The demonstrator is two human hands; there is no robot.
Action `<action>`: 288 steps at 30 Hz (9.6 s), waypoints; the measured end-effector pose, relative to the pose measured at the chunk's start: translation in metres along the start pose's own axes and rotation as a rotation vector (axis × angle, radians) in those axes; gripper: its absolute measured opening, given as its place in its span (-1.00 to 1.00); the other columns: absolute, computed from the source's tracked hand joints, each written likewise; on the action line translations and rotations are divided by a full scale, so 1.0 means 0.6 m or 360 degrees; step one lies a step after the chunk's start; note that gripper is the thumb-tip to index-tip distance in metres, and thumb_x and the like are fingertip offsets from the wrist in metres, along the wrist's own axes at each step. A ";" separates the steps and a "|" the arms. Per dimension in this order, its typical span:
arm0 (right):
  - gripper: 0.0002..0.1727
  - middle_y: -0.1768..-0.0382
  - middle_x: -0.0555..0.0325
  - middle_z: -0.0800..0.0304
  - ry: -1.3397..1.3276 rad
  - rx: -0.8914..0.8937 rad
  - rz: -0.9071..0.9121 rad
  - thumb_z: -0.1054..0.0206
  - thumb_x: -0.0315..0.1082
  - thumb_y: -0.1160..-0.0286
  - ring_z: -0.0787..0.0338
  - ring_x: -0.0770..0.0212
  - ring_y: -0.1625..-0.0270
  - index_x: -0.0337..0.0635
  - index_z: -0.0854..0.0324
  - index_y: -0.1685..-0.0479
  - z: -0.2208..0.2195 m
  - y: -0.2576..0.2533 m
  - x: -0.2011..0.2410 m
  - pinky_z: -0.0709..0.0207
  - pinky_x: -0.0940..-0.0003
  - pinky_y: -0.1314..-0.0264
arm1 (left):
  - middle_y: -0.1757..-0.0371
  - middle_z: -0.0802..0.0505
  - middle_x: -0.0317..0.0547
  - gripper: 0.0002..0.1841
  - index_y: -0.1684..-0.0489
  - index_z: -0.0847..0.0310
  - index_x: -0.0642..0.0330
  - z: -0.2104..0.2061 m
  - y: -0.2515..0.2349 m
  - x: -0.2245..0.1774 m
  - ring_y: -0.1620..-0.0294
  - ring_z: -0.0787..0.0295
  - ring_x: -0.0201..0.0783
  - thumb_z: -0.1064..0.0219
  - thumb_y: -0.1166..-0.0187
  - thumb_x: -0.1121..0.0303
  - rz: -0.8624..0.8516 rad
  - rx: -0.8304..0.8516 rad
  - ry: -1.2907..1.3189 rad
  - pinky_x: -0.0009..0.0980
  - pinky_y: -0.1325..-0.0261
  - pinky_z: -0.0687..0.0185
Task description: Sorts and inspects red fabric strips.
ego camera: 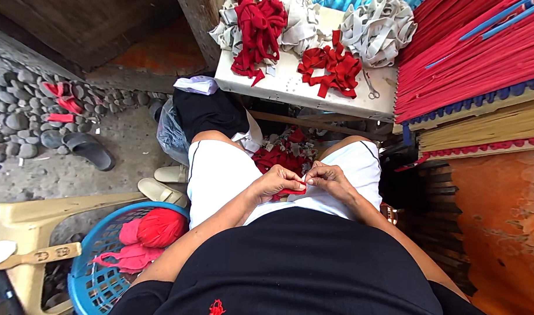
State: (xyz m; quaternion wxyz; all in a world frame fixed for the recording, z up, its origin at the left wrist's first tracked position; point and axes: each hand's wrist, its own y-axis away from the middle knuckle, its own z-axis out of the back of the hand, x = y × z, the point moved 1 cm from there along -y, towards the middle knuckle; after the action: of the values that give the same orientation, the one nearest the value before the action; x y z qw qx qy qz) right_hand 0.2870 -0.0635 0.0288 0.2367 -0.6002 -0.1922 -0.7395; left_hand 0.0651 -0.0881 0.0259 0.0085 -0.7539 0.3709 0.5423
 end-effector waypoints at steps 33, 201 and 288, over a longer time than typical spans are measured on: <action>-0.83 0.37 0.08 -0.88 -0.0649 -0.0242 -0.0243 -0.40 -0.72 -0.35 -0.79 0.36 0.44 -0.35 -0.81 0.22 -0.023 -0.009 -0.007 -0.76 0.43 0.28 | 0.65 -0.66 -0.27 -0.66 0.37 -0.67 0.23 -0.001 -0.011 0.013 0.80 -0.29 -0.61 -0.07 -0.83 0.35 -0.0095 0.0111 0.0076 -0.71 0.72 -0.17; -0.94 0.47 0.08 -0.75 -0.0573 -0.0482 -0.0531 -0.31 -0.60 -0.54 -0.77 0.25 0.50 -0.36 -0.68 0.18 -0.055 -0.008 -0.004 -0.79 0.28 0.29 | 0.27 -0.84 -0.14 -0.91 0.23 -0.87 0.23 0.007 -0.022 0.019 0.23 -0.76 -0.37 -0.50 -0.49 0.40 -0.0964 -0.0810 -0.1175 -0.39 0.06 -0.69; -0.87 0.56 0.13 -0.64 0.1006 0.0030 -0.0055 -0.26 -0.48 -0.60 -0.63 0.20 0.51 -0.23 -0.70 0.27 0.023 -0.073 0.058 -0.52 0.13 0.40 | 0.48 -0.86 -0.11 -0.79 0.11 -0.92 0.14 -0.009 -0.004 0.020 0.51 -0.81 -0.13 -0.32 -0.58 0.38 -0.1289 -0.0699 -0.2082 -0.14 0.49 -0.63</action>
State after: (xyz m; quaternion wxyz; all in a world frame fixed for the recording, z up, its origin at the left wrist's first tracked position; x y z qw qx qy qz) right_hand 0.2669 -0.0244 0.0660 0.2777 -0.3351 -0.1260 -0.8915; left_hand 0.0725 -0.0955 0.0173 0.2718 -0.3436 -0.1272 0.8899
